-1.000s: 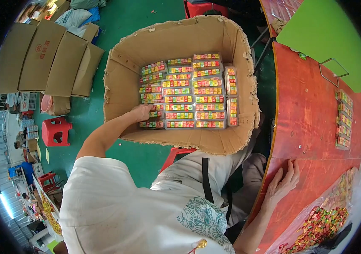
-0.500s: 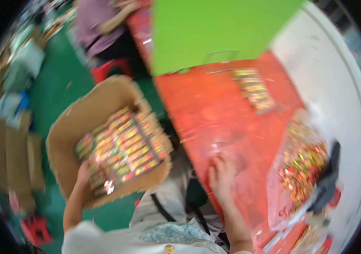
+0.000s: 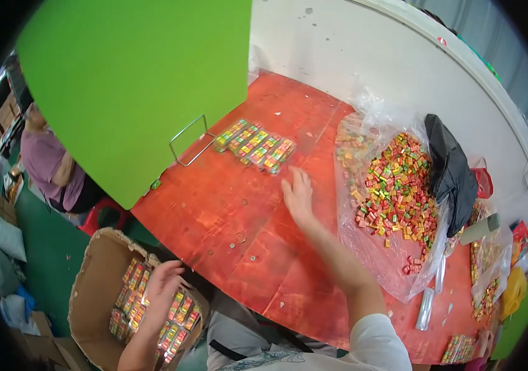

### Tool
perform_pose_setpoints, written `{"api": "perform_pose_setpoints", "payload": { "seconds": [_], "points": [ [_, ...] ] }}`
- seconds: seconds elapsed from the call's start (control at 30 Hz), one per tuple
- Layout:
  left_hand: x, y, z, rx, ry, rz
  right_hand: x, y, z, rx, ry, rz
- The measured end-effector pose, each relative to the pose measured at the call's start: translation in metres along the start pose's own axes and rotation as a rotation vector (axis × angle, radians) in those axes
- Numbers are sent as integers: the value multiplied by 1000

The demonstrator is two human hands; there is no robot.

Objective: Packing small colorful packaged items into cardboard boxes and plastic cases.

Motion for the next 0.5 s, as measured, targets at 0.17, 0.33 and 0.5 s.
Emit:
{"api": "perform_pose_setpoints", "payload": {
  "seconds": [0.17, 0.33, 0.5],
  "points": [
    [107, 83, -23, -185, -321, -288, 29, 91, 30, 205, -72, -1],
    [171, 163, -42, -363, -474, -221, 51, 130, 38, 368, -124, -135],
    [206, 212, -49, -508, -658, -181, 67, 130, 41, 323, -244, -195]
  ]
}}
Point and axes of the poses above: each hand's wrist, its own y-axis towards the middle knuckle, its own x-axis out of the palm, z = x × y, the point moved 3 cm from there along y, towards the middle knuckle, and after that the axes turned 14 degrees about -y, right-handed, at the moved point
